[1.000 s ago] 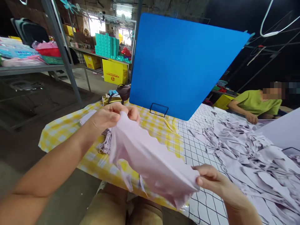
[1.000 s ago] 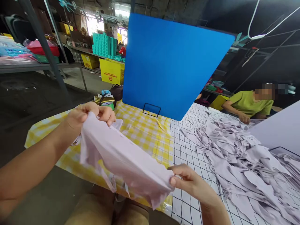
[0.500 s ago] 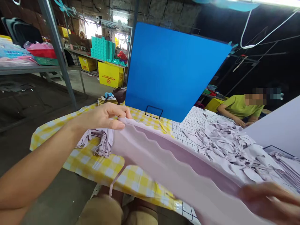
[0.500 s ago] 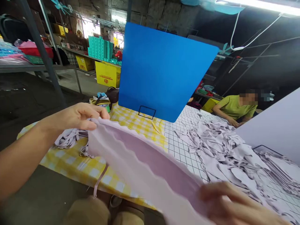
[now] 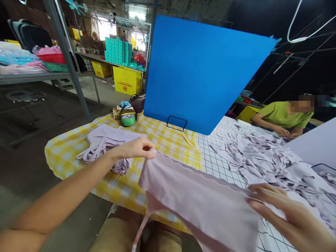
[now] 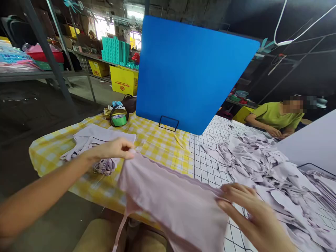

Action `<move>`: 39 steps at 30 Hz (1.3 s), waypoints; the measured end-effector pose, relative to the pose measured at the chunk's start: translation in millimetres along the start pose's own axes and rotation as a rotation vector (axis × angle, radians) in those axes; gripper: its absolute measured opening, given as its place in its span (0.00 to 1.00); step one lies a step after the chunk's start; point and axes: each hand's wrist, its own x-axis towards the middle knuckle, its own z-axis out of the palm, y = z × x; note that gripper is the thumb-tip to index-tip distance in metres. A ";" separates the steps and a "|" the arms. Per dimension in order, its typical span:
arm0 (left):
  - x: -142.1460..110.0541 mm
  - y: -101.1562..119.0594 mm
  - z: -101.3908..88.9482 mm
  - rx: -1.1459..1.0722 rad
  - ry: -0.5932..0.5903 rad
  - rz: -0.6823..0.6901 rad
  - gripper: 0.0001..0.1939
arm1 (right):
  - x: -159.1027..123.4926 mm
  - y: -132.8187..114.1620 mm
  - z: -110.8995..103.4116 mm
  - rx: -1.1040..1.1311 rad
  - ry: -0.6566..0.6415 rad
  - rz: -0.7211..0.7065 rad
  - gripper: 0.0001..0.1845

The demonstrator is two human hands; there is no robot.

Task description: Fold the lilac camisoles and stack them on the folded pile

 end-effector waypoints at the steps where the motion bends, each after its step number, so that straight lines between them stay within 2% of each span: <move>1: 8.8 -21.2 10.2 -0.002 0.011 -0.049 0.14 | 12.4 3.4 20.0 -0.014 -0.085 0.033 0.13; 3: 23.2 -58.1 31.4 0.076 0.071 -0.173 0.13 | 34.0 14.4 60.8 -0.005 -0.261 0.129 0.17; 4: 28.8 -72.1 40.5 0.098 0.102 -0.194 0.13 | 42.3 21.7 78.8 0.014 -0.299 0.175 0.17; 7: 42.9 -95.8 55.7 0.144 0.187 -0.234 0.12 | 57.8 44.9 113.8 0.005 -0.261 0.278 0.16; 10: 57.5 -103.5 54.5 0.176 0.268 -0.262 0.11 | 65.5 61.7 123.0 -0.014 -0.215 0.309 0.15; 14: 74.6 -111.4 51.7 0.224 0.362 -0.314 0.10 | 73.7 71.5 127.4 -0.042 -0.192 0.308 0.13; 19: 85.1 -123.5 60.3 0.281 0.446 -0.365 0.01 | 85.2 79.7 141.8 -0.113 -0.150 0.308 0.11; 24: 90.5 -131.9 67.0 0.347 0.519 -0.375 0.11 | 96.3 88.3 158.2 -0.201 -0.083 0.274 0.14; 27: 91.2 -129.1 75.5 0.544 0.545 -0.342 0.18 | 95.7 84.8 173.8 -0.281 -0.013 0.294 0.20; 29: 90.0 -123.3 86.0 0.757 0.533 -0.284 0.22 | 91.3 77.1 186.4 -0.344 0.047 0.296 0.23; 31: 87.2 -117.2 99.3 0.881 0.450 -0.187 0.24 | 84.9 68.0 198.6 -0.410 0.048 0.231 0.24; 34: 79.1 -114.2 116.7 0.869 0.214 -0.070 0.27 | 73.5 61.1 210.1 -0.467 -0.103 0.141 0.25; 36: 70.9 -117.8 120.7 0.839 0.094 -0.060 0.28 | 64.8 64.8 210.6 -0.477 -0.192 0.170 0.27; 39: 56.6 -126.6 113.9 0.818 0.034 -0.083 0.29 | 49.8 78.8 202.8 -0.505 -0.214 0.247 0.28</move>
